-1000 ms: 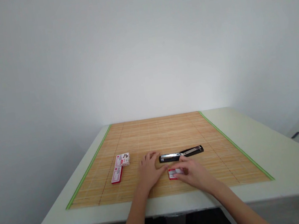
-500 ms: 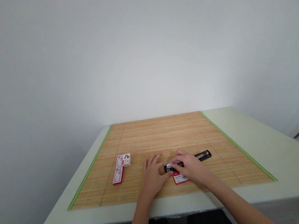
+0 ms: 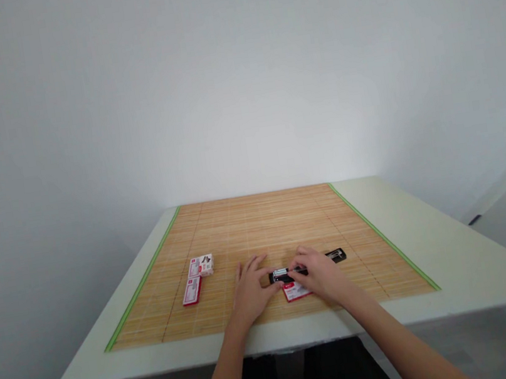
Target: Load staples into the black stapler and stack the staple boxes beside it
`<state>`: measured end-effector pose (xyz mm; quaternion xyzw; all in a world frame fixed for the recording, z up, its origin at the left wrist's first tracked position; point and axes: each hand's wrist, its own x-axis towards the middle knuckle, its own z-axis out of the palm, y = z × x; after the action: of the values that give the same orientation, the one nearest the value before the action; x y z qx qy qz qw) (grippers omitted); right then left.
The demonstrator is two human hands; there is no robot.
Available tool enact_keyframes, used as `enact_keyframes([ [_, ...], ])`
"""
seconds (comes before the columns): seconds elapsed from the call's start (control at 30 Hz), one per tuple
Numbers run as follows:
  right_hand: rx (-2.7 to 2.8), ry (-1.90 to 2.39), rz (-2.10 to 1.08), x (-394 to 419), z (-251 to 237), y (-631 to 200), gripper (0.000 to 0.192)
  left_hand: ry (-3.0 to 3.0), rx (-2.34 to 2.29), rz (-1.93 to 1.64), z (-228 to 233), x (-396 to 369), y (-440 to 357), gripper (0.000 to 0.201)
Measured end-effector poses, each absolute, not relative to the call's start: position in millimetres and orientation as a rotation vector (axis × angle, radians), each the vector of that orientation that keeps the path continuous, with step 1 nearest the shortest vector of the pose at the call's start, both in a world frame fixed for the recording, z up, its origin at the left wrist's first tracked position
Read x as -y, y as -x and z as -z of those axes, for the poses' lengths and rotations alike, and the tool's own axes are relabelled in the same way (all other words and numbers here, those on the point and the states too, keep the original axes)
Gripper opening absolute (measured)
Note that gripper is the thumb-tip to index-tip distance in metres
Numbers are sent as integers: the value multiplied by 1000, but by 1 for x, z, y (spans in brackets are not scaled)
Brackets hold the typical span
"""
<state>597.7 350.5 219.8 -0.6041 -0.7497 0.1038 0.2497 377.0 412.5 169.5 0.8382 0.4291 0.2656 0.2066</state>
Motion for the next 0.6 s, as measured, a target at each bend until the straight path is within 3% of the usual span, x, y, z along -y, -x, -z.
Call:
enact_keyframes([
  [0.27,2085,1587,-212,-336,-223,-592,14,-2337,-1183,-742,-169,-413,-377,37],
  [0.4,1857,1670,-130,-322,-224,-642,26,-2341,-1171,-752,-170,-414,-376,35],
  [0.47,1664,1749,-124,-314,-217,-675,42,-2341,-1168,-759,-171,-414,-376,34],
  [0.53,1537,1781,-333,-308,-207,-700,62,-2339,-1165,-765,-170,-414,-376,34],
  [0.6,1478,1661,-675,-305,-198,-712,64,-2336,-1168,-771,-170,-414,-376,33],
])
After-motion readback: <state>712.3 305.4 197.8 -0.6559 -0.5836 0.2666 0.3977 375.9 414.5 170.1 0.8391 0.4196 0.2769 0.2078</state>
